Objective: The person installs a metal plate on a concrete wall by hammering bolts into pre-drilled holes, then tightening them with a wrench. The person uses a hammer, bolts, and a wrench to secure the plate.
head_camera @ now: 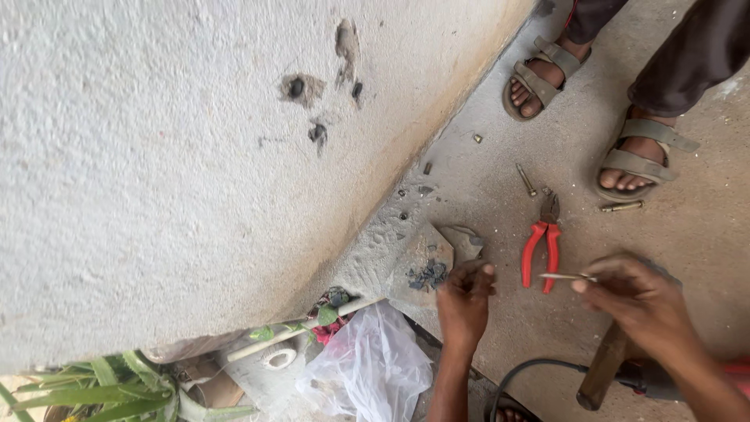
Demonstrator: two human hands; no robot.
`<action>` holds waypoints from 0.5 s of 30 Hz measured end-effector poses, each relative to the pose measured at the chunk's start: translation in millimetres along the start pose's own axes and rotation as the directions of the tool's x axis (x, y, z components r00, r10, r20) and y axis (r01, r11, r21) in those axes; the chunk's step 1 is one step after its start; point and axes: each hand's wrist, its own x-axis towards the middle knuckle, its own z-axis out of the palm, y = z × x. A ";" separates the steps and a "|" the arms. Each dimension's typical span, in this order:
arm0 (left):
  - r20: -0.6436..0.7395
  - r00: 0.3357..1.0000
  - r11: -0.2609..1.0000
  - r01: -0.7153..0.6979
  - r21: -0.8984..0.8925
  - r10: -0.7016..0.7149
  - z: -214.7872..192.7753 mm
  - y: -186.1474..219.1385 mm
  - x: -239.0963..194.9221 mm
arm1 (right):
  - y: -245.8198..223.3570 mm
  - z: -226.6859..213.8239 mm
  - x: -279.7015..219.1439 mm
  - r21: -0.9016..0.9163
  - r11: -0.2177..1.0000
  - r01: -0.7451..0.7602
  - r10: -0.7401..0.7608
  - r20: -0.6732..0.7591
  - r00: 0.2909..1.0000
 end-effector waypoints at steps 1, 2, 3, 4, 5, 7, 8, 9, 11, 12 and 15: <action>-0.049 0.999 0.997 -0.010 0.072 0.014 -4.4 -2.0 5.4 | -1.3 -10.1 6.4 -0.073 0.993 -0.097 0.093 -0.056 0.994; -0.098 0.995 0.989 -0.017 0.145 0.031 -10.9 -0.2 10.8 | -5.1 -21.1 13.5 -0.063 0.989 -0.131 0.127 -0.070 0.989; -0.118 0.992 0.977 -0.026 0.213 0.053 -12.8 5.6 15.8 | -11.4 -36.7 15.4 -0.049 0.984 -0.170 0.164 -0.111 0.980; -0.150 0.986 0.982 -0.049 0.182 0.077 -16.3 16.4 21.3 | -20.0 -51.1 16.6 -0.033 0.978 -0.207 0.200 -0.151 0.968; -0.174 0.979 0.986 -0.081 0.145 0.106 -16.2 33.1 29.5 | -32.1 -65.9 18.0 -0.006 0.974 -0.228 0.225 -0.155 0.962; -0.234 0.950 0.970 -0.167 0.176 0.205 -19.3 79.2 34.5 | -59.7 -84.2 20.4 0.057 0.964 -0.260 0.266 -0.147 0.953; -0.229 0.936 0.939 -0.201 0.281 0.269 -20.4 106.8 34.1 | -72.4 -88.7 12.0 0.034 0.967 -0.252 0.254 -0.149 0.956; -0.242 0.910 0.893 -0.226 0.390 0.337 -25.0 135.9 29.8 | -84.0 -86.4 8.3 0.009 0.971 -0.238 0.238 -0.127 0.963; -0.260 0.867 0.853 -0.288 0.435 0.426 -31.2 195.2 17.9 | -102.3 -71.3 0.7 0.036 0.979 -0.201 0.204 -0.104 0.973; -0.274 0.838 0.829 -0.316 0.461 0.471 -34.1 223.0 10.5 | -107.0 -57.8 -4.9 0.089 0.980 -0.177 0.186 -0.105 0.977; -0.248 0.638 0.647 -0.523 0.556 0.729 -59.8 285.4 -27.8 | -104.6 0.8 -3.3 0.070 0.987 -0.147 0.149 -0.014 0.989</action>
